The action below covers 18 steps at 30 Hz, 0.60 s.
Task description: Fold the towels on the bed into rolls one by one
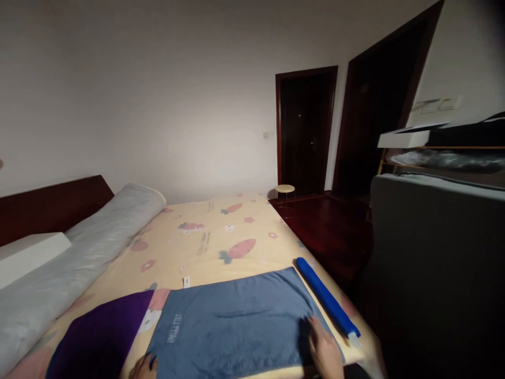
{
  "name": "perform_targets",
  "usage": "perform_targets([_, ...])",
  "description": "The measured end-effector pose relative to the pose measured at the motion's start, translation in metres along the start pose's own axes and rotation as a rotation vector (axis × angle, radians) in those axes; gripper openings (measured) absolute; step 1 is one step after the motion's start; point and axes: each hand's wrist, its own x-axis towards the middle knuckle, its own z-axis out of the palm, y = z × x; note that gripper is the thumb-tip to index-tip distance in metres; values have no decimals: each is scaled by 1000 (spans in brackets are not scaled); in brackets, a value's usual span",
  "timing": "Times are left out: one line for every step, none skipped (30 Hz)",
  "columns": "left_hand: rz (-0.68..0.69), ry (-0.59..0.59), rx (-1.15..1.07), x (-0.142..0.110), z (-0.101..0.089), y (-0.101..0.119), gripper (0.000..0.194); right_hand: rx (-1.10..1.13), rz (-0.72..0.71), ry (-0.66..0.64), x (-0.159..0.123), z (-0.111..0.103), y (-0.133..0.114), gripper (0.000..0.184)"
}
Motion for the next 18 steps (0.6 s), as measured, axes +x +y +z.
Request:
perform_targets([4,-22,5,0,0,1,47,-11,3,-36,1,4,-14,49])
perform_targets([2,-25,7,0,0,2,46,-29,8,-88,2,10,-30,51])
perform_targets([2,-25,8,-1,-1,2,46,-46,18,-148,2,16,-46,53])
perform_targets([3,-28,9,-2,-1,2,45,-59,25,-216,0,22,-62,55])
perform_targets([4,-30,11,-3,-2,2,44,-62,23,-283,-2,29,-78,56])
perform_targets([7,-29,17,-4,-3,2,44,-54,15,-345,-5,34,-95,57])
perform_targets([9,-23,26,-4,-4,3,43,-36,5,-399,-8,39,-111,57])
perform_targets([14,-16,36,-5,-5,4,43,-8,-7,-439,-12,43,-126,57])
perform_targets([19,-7,47,-6,-6,5,43,27,-21,-471,-15,45,-141,58])
perform_targets([23,3,57,-6,-6,6,43,72,-37,-500,-17,46,-155,58])
perform_targets([25,12,65,-7,-7,7,43,125,-59,-529,-19,45,-167,59])
perform_targets([28,21,70,-8,-7,8,42,182,-86,-566,-19,42,-178,60])
perform_targets([34,32,72,-9,-7,9,42,241,-114,-610,-17,39,-187,61])
perform_targets([39,41,76,-10,-7,9,41,298,-140,-663,-15,35,-194,62])
perform_targets([39,50,83,-12,-7,9,41,351,-155,-716,-13,30,-199,62])
perform_targets([38,64,95,-13,-9,10,41,402,-155,-758,-10,25,-201,62])
perform_targets([39,87,111,-14,-11,12,41,449,-141,-783,-7,21,-201,61])
perform_targets([47,116,126,-16,-13,15,42,487,-117,-785,-5,17,-199,59])
